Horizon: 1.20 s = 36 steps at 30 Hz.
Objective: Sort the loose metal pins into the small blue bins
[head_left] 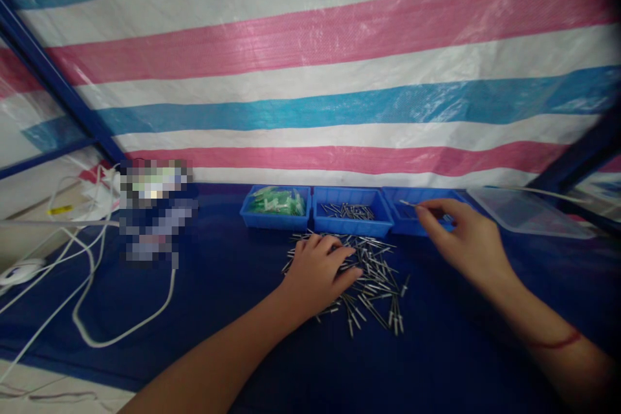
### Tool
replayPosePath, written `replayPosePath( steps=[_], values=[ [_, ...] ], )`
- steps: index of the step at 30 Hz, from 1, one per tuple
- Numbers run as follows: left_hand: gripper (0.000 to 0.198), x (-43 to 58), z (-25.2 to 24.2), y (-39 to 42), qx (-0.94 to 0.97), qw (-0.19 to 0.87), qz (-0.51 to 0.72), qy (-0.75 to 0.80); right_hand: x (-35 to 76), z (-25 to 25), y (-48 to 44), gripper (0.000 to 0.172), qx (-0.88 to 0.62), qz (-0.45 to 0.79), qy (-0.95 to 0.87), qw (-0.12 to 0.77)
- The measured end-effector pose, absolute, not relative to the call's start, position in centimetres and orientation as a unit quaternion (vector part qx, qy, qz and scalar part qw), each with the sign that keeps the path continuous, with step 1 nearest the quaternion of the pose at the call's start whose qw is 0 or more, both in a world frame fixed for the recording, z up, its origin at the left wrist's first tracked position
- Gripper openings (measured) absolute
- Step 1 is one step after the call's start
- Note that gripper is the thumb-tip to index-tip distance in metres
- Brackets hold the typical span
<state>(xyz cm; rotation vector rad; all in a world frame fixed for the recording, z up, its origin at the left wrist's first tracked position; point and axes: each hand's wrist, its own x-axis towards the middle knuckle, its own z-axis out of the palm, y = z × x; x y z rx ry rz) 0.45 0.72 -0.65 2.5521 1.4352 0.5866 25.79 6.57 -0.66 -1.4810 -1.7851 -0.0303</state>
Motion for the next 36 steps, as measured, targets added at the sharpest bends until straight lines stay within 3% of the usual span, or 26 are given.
replayPosePath(
  steps=[4,6,14,20,36],
  values=[
    [0.032,0.5,-0.7,0.6,0.859,0.056,0.163,0.482,28.0,-0.8,8.0,0.027,-0.689,-0.108,-0.663,0.271],
    [0.027,0.5,-0.7,0.6,0.859,0.052,0.160,0.484,28.1,-0.8,8.1,0.030,-0.692,-0.129,-0.664,0.254],
    [0.021,0.5,-0.6,0.8,0.866,0.024,0.139,0.480,24.8,-1.0,6.3,0.020,-0.541,-0.095,-0.768,0.330],
    [0.019,0.6,-0.6,0.6,0.867,0.012,0.134,0.481,21.8,-1.0,4.4,0.013,-0.413,-0.013,-0.852,0.323],
    [0.016,0.7,-0.4,0.9,0.847,0.100,0.224,0.471,20.0,-1.2,2.8,0.010,-0.343,0.163,-0.869,0.318]
  ],
)
